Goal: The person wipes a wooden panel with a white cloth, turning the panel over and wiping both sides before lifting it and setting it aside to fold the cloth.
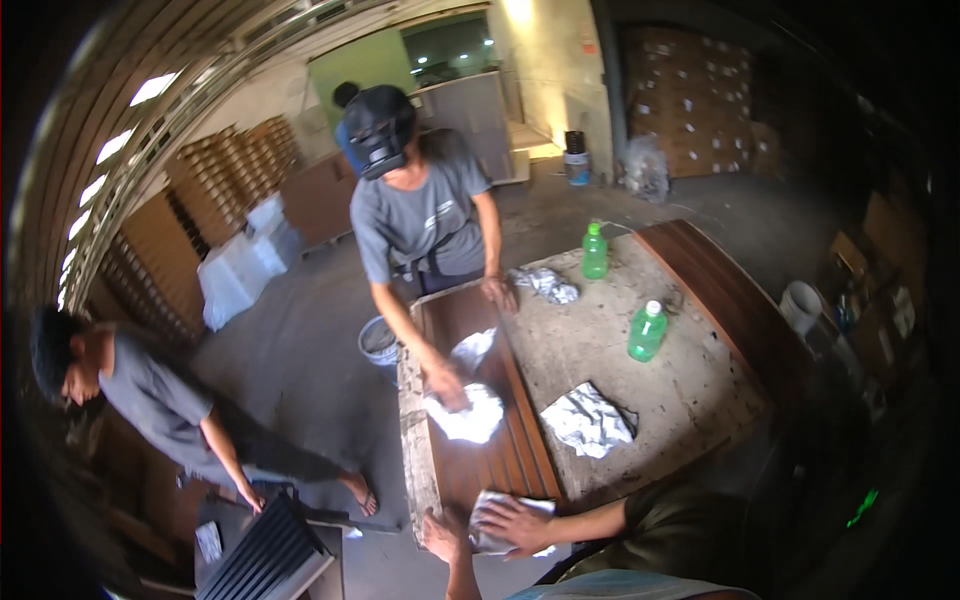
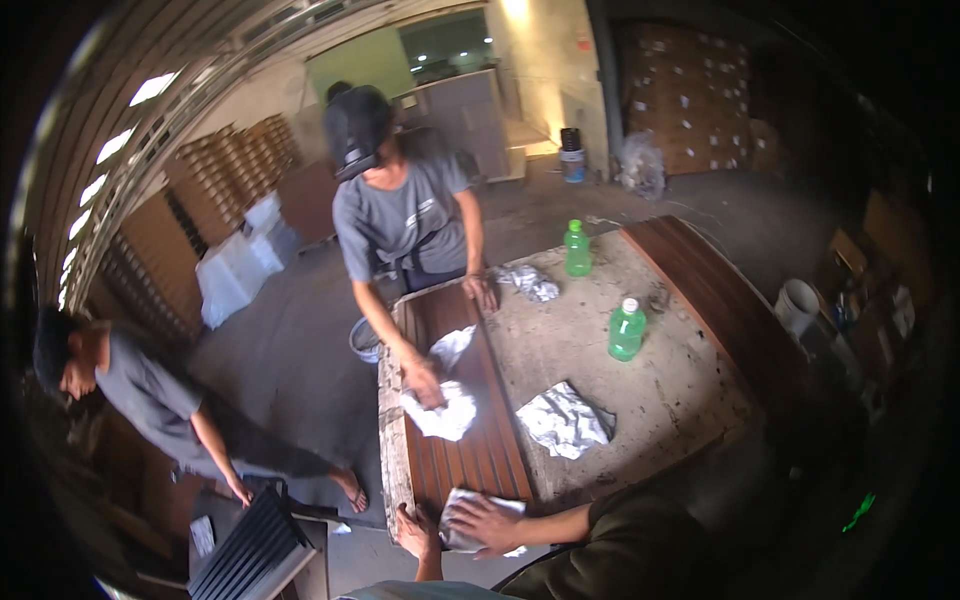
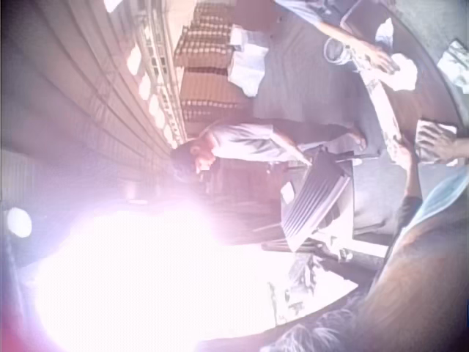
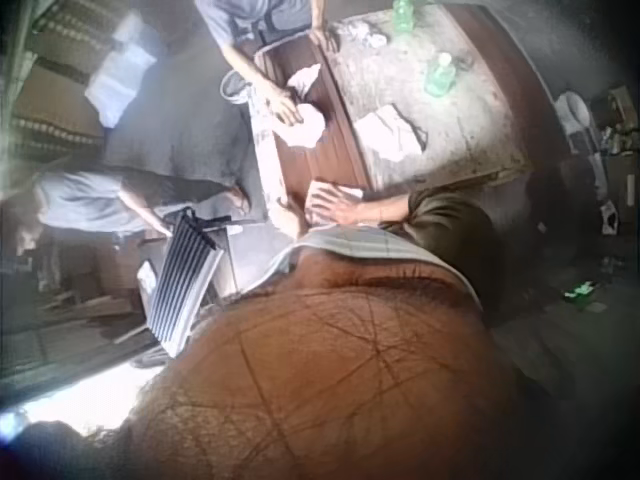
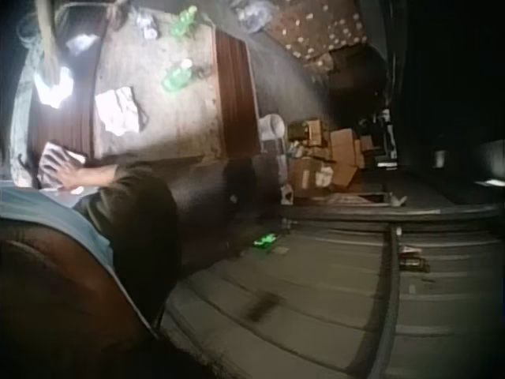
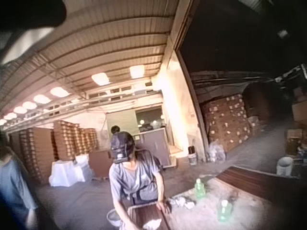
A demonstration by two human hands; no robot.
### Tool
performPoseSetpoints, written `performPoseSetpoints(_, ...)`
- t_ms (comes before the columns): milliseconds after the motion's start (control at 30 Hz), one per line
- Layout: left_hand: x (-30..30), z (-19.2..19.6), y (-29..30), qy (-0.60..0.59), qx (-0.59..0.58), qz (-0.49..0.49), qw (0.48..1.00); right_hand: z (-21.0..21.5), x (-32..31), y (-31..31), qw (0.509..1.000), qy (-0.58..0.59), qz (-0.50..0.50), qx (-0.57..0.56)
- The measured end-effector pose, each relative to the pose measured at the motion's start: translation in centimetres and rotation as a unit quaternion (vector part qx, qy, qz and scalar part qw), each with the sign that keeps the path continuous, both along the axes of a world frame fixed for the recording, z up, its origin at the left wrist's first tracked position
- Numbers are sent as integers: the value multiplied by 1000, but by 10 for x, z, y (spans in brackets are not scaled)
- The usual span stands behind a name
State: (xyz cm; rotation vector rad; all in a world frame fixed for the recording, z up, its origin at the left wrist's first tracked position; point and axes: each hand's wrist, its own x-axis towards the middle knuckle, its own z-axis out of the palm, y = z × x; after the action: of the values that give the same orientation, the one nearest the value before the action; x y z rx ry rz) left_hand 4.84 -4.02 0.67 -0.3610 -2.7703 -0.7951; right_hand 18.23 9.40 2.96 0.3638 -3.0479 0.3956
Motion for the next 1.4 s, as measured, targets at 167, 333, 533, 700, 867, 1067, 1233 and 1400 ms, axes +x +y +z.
performPoseSetpoints(167, 0, -2, -6, -36, -30, 29, 998, -21, 8, -5, 999, 29, 17, -35)
performPoseSetpoints(333, 8, 19, -3, -61, -56, 13, 996, -33, 39, 14, 998, 49, 37, 13)
performPoseSetpoints(533, -4, 4, -5, -81, -2, 59, 995, -6, -8, -28, 1000, -18, 6, 16)
performPoseSetpoints(700, -1, -2, -9, -50, -20, 21, 998, -31, 6, -2, 996, -9, 88, -4)
performPoseSetpoints(867, -12, -21, -12, -33, -39, 10, 999, -37, 56, 49, 990, -52, 124, 38)
performPoseSetpoints(1067, -9, -21, -9, 17, -42, -28, 999, -25, 58, 49, 997, -23, 59, 49)
performPoseSetpoints(1233, -8, -20, -9, 0, -65, -3, 998, -34, -46, 34, 998, -26, 53, -8)
performPoseSetpoints(1400, 0, -14, -6, -7, -83, 18, 996, 10, -141, 137, 977, -70, -195, -52)
